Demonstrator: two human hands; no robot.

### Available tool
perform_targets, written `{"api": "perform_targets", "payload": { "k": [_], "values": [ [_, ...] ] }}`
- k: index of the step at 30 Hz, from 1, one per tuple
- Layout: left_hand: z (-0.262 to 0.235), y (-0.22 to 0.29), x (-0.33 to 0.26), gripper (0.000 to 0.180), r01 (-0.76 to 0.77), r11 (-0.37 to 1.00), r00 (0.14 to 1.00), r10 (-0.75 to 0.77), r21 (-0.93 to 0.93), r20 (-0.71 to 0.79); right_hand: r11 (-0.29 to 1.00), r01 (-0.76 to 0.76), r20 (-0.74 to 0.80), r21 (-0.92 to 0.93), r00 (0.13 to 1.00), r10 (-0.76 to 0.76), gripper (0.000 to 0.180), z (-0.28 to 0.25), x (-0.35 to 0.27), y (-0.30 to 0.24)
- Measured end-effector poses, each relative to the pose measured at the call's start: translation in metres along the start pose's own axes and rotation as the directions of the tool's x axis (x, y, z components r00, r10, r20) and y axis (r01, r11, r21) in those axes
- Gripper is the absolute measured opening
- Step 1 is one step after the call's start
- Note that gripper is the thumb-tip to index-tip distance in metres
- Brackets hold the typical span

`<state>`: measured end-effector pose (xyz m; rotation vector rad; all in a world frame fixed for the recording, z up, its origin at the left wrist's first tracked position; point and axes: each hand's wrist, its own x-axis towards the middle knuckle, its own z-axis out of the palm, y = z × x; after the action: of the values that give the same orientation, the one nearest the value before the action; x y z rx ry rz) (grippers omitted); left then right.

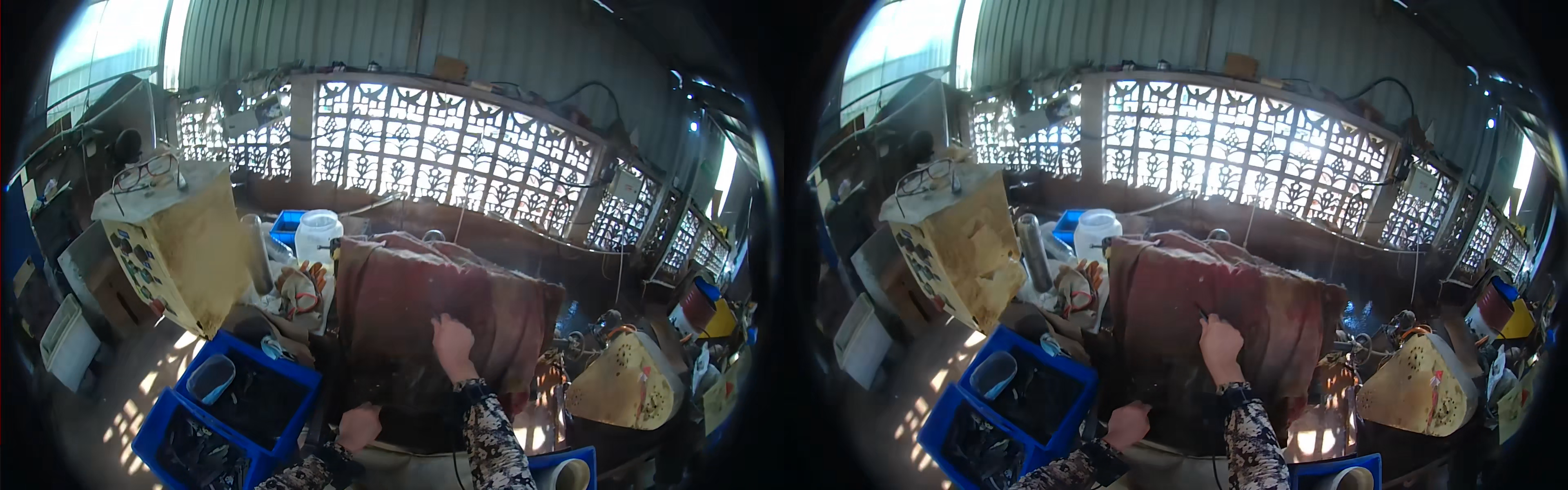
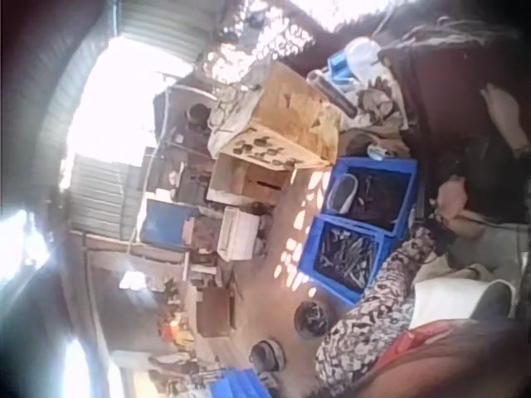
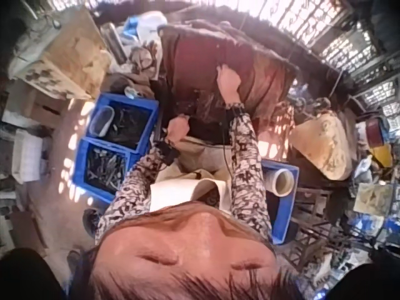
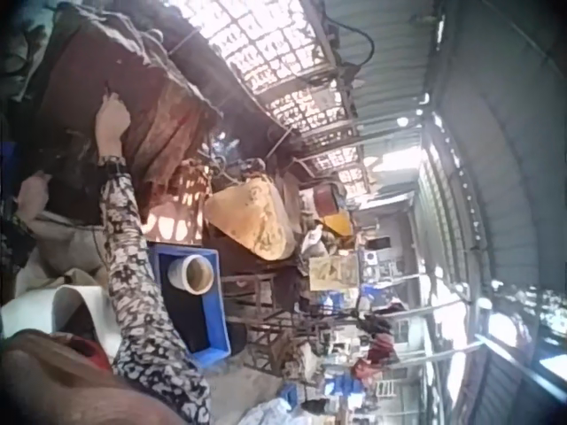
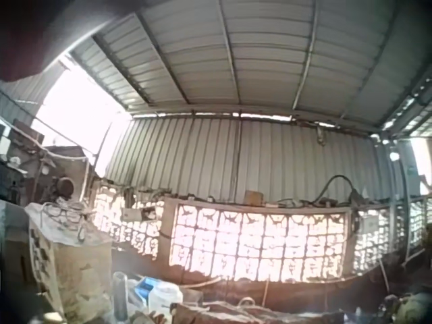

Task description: Grinding small metal components on a machine to smooth edges or surfaces.

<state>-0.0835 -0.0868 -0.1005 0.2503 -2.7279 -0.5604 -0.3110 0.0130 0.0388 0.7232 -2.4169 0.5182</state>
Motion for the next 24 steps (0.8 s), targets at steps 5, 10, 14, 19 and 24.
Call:
{"api": "perform_targets", "payload": {
  "k": [5,10,14,19,24],
  "values": [
    [0.0112,-0.0063,-0.0002,0.015,0.03,0.999,1.0,-0.03,-0.018,0.001,0.999,-0.017,0.021,0.035,1.0,0.016,0.023,-0.0039,0.0007,-0.0021],
    [0.01,-0.0048,0.0023,0.016,0.037,0.999,0.999,-0.038,0.037,0.033,0.998,-0.037,0.025,0.05,0.999,0.036,0.023,0.0005,0.0024,0.0014],
    [0.0088,-0.0024,0.0025,0.017,0.033,0.999,0.999,-0.034,0.006,0.023,0.998,-0.017,-0.007,0.058,1.0,0.017,0.022,0.0032,0.0015,0.003],
    [0.0093,-0.0021,0.0031,0.018,0.093,0.995,0.994,-0.091,-0.021,0.052,0.997,-0.02,-0.004,0.068,1.0,0.02,0.022,0.0031,0.0007,0.0025],
    [0.0084,-0.0021,0.0021,0.019,0.094,0.996,0.994,-0.094,0.0,0.063,0.999,-0.01,-0.011,0.05,1.0,0.011,0.022,0.0038,0.0004,0.0011]
  ]
}}
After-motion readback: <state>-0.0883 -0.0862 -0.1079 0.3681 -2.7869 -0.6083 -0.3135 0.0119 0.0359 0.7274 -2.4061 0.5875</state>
